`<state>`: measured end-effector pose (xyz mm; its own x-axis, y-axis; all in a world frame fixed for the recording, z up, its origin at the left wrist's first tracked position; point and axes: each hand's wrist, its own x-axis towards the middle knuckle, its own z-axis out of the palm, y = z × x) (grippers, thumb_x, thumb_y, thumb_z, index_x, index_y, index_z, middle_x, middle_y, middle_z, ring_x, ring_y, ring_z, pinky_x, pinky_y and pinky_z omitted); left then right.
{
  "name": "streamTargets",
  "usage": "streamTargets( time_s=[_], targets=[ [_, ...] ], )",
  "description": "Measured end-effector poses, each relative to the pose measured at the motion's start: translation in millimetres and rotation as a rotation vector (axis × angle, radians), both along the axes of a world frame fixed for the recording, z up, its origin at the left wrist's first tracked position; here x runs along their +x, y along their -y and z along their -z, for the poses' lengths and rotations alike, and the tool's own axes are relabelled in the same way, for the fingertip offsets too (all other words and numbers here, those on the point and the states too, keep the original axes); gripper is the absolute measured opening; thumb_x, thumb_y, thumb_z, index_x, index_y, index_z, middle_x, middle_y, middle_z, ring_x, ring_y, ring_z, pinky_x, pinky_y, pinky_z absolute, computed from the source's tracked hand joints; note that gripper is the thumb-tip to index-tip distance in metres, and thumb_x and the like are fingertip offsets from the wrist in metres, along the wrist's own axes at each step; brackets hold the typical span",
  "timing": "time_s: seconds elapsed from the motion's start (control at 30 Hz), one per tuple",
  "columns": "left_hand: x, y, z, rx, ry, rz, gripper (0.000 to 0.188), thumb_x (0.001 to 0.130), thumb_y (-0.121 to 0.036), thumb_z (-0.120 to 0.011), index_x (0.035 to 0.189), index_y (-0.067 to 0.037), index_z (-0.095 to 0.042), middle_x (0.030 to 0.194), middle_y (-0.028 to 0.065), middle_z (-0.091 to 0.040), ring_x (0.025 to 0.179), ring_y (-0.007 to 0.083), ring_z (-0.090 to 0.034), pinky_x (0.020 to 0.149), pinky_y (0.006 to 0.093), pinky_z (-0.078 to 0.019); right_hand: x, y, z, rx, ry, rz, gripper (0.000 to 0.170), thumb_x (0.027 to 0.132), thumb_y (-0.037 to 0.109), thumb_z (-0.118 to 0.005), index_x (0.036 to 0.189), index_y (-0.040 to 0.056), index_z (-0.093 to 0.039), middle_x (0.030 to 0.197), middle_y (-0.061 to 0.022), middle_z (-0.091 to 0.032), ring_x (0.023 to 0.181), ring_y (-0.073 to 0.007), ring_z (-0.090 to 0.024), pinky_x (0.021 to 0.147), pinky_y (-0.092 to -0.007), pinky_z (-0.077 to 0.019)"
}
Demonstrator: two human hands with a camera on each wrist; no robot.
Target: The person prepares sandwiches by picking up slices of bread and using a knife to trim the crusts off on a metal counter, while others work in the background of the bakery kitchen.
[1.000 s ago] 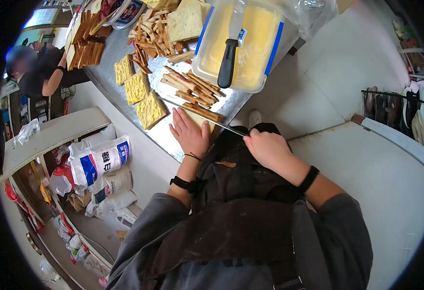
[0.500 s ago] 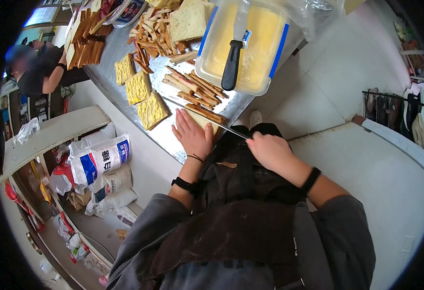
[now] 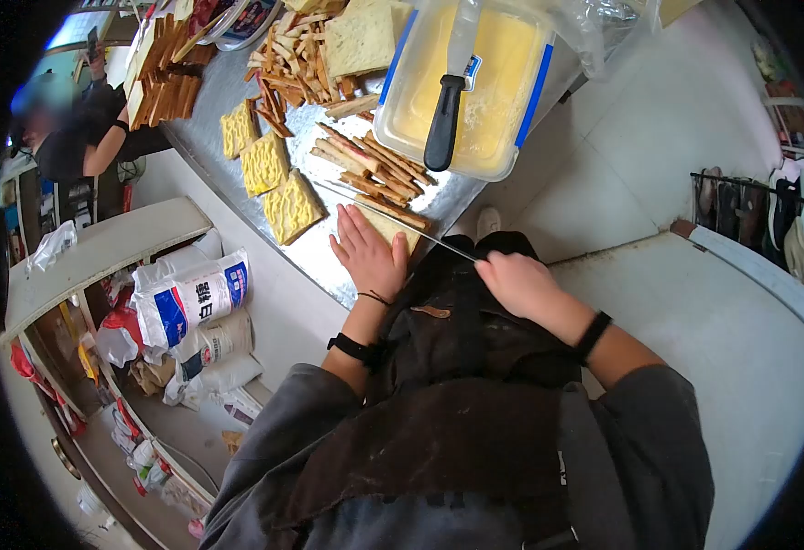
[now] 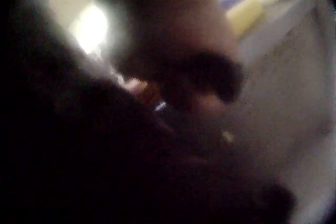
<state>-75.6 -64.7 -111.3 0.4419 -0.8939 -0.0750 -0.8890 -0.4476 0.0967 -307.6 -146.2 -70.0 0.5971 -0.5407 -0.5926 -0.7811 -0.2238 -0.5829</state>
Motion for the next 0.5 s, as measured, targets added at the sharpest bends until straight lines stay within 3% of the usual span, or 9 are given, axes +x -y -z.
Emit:
streamTargets(
  time_s=[0.07, 0.33, 0.5],
  targets=[
    [0.3, -1.3, -1.4, -0.002, -0.002, 0.012, 0.088, 0.091, -0.048, -0.046, 0.149, 0.01, -0.014, 0.156, 0.0281, -0.015, 0.146, 0.0389, -0.016, 0.115, 0.058, -0.0077, -20.7, -2.1, 2.7, 0.127, 0.007, 0.009, 0.043, 0.101, 0.038, -0.042, 0.087, 0.0021, -0.061, 0.082, -0.0233, -0.067, 0.081, -0.043, -0.065, 0.072, -0.0527, -0.052],
    [0.5, 1.4, 0.1, -0.012, 0.013, 0.03, 0.089, 0.09, -0.048, -0.046, 0.149, 0.011, -0.014, 0.156, 0.0283, -0.016, 0.146, 0.0391, -0.017, 0.116, 0.057, -0.0081, 47.2, 6.4, 35.0, 0.017, 0.095, 0.042, 0.047, 0.102, 0.039, -0.04, 0.086, -0.0001, -0.061, 0.084, -0.0257, -0.066, 0.083, -0.0449, -0.064, 0.075, -0.0535, -0.0513],
    [0.1, -0.2, -0.1, 0.015, 0.002, 0.021, 0.09, 0.09, -0.049, -0.046, 0.15, 0.009, -0.014, 0.157, 0.0277, -0.015, 0.145, 0.0394, -0.018, 0.115, 0.0572, -0.0087, -16.4, -11.5, 31.9, 0.063, -0.02, 0.028, 0.046, 0.102, 0.039, -0.039, 0.088, 0.0006, -0.06, 0.082, -0.0246, -0.067, 0.083, -0.0437, -0.065, 0.073, -0.0532, -0.0515]
  ],
)
